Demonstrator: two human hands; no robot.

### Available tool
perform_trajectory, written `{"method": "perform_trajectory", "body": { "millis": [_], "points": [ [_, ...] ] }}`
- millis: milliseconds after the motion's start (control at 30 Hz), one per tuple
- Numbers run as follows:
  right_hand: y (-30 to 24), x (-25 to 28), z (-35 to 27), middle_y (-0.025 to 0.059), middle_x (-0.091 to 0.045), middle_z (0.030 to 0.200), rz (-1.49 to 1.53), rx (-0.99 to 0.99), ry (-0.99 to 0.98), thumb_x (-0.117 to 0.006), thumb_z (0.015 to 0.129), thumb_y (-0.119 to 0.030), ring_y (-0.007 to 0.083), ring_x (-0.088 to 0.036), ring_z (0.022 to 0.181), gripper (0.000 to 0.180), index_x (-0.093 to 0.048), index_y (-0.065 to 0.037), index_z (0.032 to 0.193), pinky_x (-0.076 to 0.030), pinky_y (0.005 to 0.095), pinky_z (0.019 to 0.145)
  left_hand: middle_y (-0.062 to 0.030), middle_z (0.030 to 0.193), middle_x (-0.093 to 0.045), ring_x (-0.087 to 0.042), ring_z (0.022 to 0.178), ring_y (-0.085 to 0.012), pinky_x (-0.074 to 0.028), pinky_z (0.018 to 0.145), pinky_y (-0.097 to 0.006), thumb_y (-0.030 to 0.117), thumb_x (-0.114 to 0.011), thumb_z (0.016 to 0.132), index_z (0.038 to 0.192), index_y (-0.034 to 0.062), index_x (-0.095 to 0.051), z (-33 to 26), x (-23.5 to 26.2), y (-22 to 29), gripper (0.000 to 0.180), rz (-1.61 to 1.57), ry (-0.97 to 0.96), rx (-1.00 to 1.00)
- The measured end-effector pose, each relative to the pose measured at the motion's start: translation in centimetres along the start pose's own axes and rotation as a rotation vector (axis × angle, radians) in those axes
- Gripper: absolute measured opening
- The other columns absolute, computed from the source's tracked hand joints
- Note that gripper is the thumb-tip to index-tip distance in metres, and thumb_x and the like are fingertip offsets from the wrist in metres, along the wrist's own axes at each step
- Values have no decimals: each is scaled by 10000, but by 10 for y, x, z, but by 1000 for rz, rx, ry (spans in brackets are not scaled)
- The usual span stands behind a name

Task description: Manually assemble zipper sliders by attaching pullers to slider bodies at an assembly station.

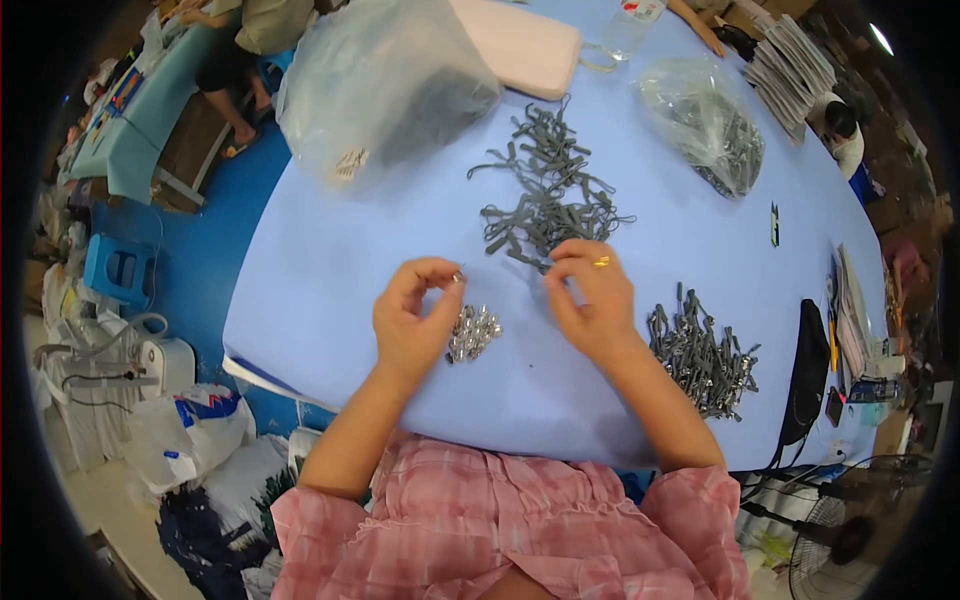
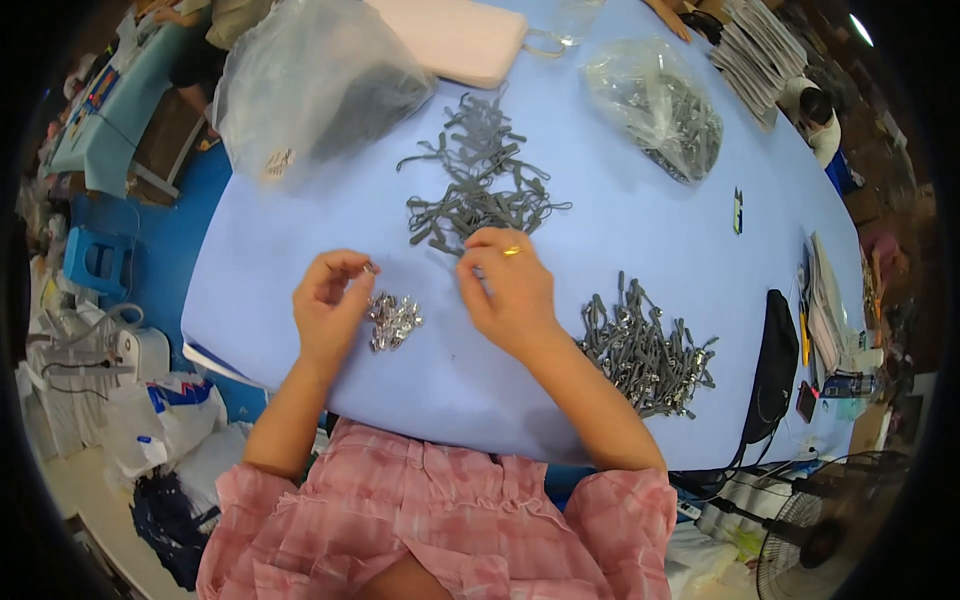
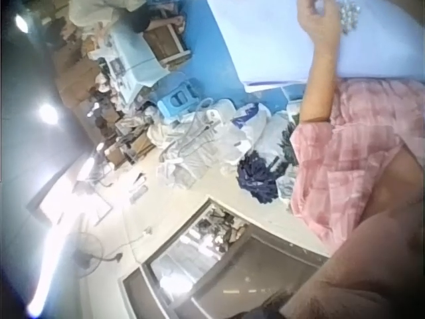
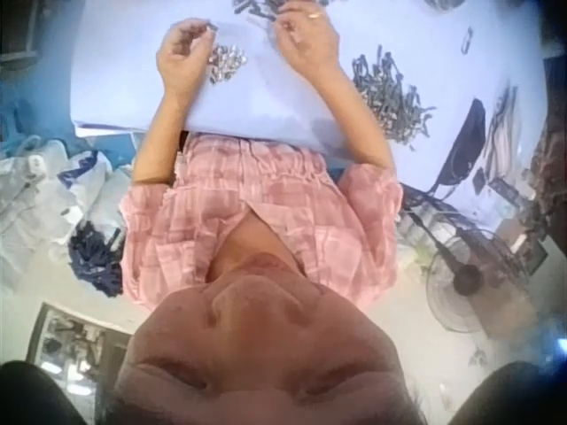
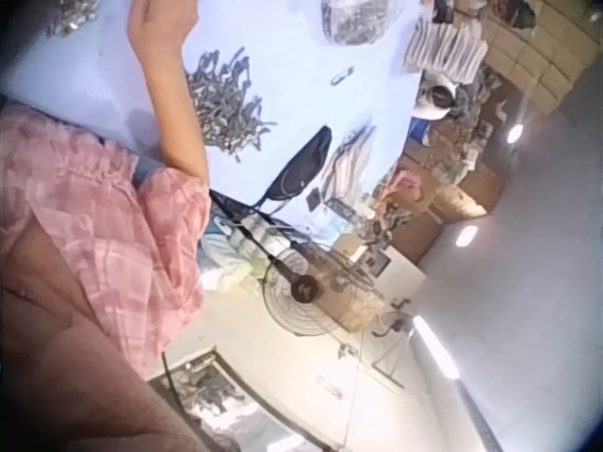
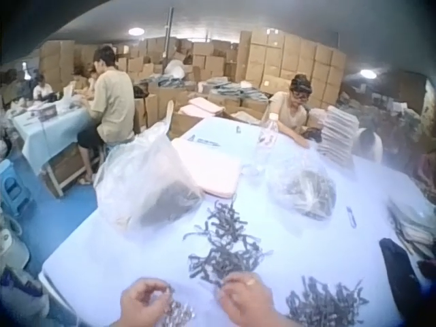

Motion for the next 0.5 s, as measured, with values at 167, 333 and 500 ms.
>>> {"method": "perform_trajectory", "body": {
  "millis": [167, 333, 500],
  "points": [
    [25, 14, -17, 49, -633, 899, 1095, -658, 197, -552, 837, -68, 89, -566, 734, 60, -578, -39, 792, -417, 203, 578, -69, 865, -606, -583, 796, -122, -467, 751, -250, 0, -583, 807, 982, -14, -571, 1, 9, 3, 176, -287, 2, 260],
    [1, 3, -49, 57, -637, 828, 995, -715, -8, -530, 867, -59, 82, -575, 701, 131, -587, 0, 970, -431, 202, 591, -83, 870, -640, -602, 766, -108, -475, 667, -202, -13, -611, 805, 981, -25, -614, -34, -13, 0, 176, -375, -130, 490],
    [-35, -8, -57, 70, -649, 852, 1235, -869, 133, -591, 836, -37, 96, -602, 761, 141, -619, 22, 960, -464, 202, 637, -99, 897, -644, -611, 789, -122, -487, 687, -215, -32, -603, 803, 986, -27, -610, -47, -27, 6, 183, -460, -163, 455]
  ]
}}
Point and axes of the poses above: each hand's wrist, its own z-axis towards the middle knuckle, its own x-axis out of the back of the hand, y = z × x, the point moved 5 cm from there along z, towards the middle knuckle
